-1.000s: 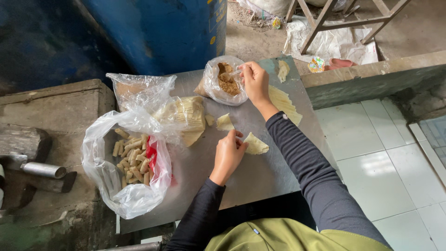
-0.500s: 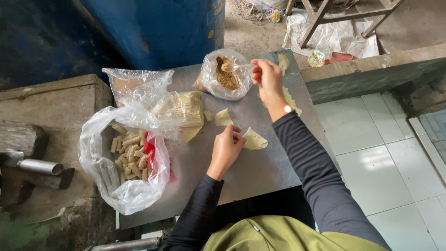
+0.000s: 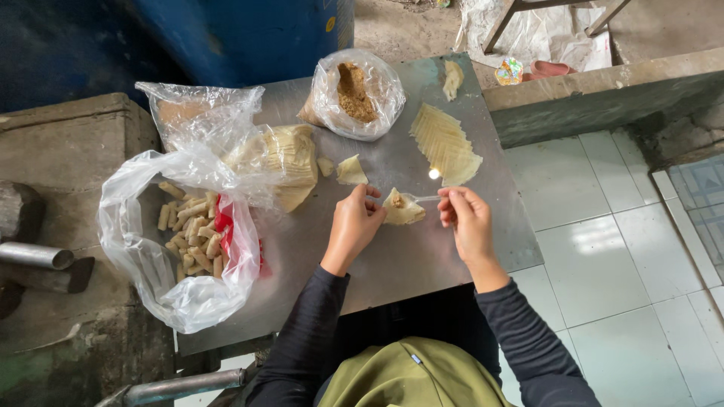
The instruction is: The person sits at a metal table and folds thin dough wrappers one at a time into closed triangular parcels, pressing the seams by hand and stacking the finished parcels on the table. Near the end, the person uses a small stick to scoop brown filling from a plastic-lined bag onto a folded wrapper.
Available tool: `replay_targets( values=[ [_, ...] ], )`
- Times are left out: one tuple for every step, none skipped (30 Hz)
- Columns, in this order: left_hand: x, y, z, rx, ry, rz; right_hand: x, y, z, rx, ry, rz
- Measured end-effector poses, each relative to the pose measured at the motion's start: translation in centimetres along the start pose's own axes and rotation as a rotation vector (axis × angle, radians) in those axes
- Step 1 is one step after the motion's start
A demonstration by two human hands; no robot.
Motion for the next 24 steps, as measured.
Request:
replay_targets(
  values=[
    [0.0, 0.0, 0.1, -0.008, 0.007, 0.003, 0.1, 0.7, -0.4, -0.05, 0.066, -0.001],
    [0.0, -0.1, 0.1, -0.015, 0.028, 0.011, 0.1, 1.3, -0.6, -0.1, 0.132, -0.001],
    [0.0, -0.1, 0.2, -0.024, 0.05, 0.018, 0.1, 1.7, -0.7, -0.132, 0.16, 0.0],
    [-0.1, -0.1, 0.3, -0.035, 0.071, 0.025, 0.1, 2.0, -0.8, -0.162, 0.187, 0.001],
    [-0.1, -0.2, 0.4, -0.041, 0.075, 0.031, 0.2, 2.3, -0.8, -0.193, 0.214, 0.0],
    [-0.1, -0.3, 0.5, -0.047, 0.078, 0.038, 0.3, 2.5, -0.7, -0.217, 0.24, 0.014],
    [-0.1, -0.3, 0.6, -0.053, 0.081, 0.046, 0.4, 2.8, -0.6, -0.242, 0.265, 0.025],
    [-0.1, -0.3, 0.7, -0.06, 0.091, 0.046, 0.5, 3.0, -0.5, -0.268, 0.29, 0.035],
    [-0.1, -0.3, 0.7, -0.067, 0.101, 0.046, 0.7, 3.3, -0.3, -0.301, 0.33, 0.044],
    [-0.2, -0.3, 0.8, -0.072, 0.113, 0.043, 0.8, 3.7, 0.0, -0.337, 0.37, 0.056],
    [-0.2, -0.4, 0.8, -0.07, 0.11, 0.039, 1.0, 4.0, 0.3, -0.372, 0.411, 0.068],
    [-0.2, -0.4, 0.8, -0.067, 0.107, 0.035, 1.1, 4.3, 0.7, -0.443, 0.469, 0.084],
    [-0.2, -0.4, 0.8, -0.066, 0.105, 0.03, 1.2, 4.7, 1.1, -0.515, 0.528, 0.103],
    [-0.2, -0.4, 0.9, -0.068, 0.108, 0.031, 1.3, 4.9, 1.4, -0.586, 0.587, 0.121],
    [-0.2, -0.4, 0.9, -0.071, 0.111, 0.032, 1.5, 5.1, 1.7, -0.642, 0.637, 0.123],
    [-0.2, -0.4, 1.0, -0.074, 0.114, 0.035, 1.6, 5.3, 1.9, -0.698, 0.687, 0.125],
    [-0.2, -0.5, 1.0, -0.074, 0.12, 0.037, 1.6, 5.4, 2.0, -0.754, 0.737, 0.127],
    [-0.1, -0.5, 1.1, -0.075, 0.127, 0.039, 1.6, 5.6, 2.1, -0.764, 0.765, 0.123],
    [-0.1, -0.4, 1.1, -0.077, 0.132, 0.042, 1.5, 5.7, 2.2, -0.774, 0.792, 0.119],
    [-0.2, -0.5, 1.2, -0.072, 0.129, 0.041, 1.4, 5.8, 2.2, -0.787, 0.82, 0.116],
    [-0.2, -0.5, 1.2, -0.068, 0.127, 0.04, 1.3, 5.9, 2.2, -0.807, 0.841, 0.117],
    [-0.2, -0.5, 1.2, -0.063, 0.124, 0.039, 1.1, 6.0, 2.2, -0.827, 0.862, 0.119],
    [-0.2, -0.6, 1.2, -0.074, 0.125, 0.043, 0.8, 6.1, 2.2, -0.847, 0.884, 0.119],
    [-0.2, -0.6, 1.2, -0.085, 0.126, 0.046, 0.6, 6.2, 2.2, -0.844, 0.888, 0.117]
  ],
)
Point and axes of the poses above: each hand's wrist, its own y-axis away from the middle knuckle, its own x-axis out of the palm, z = x × y, the point moved 1 cm from there along -y, towards the middle knuckle, and after that the axes turned 7 degrees about y, right-handed, at the moved point
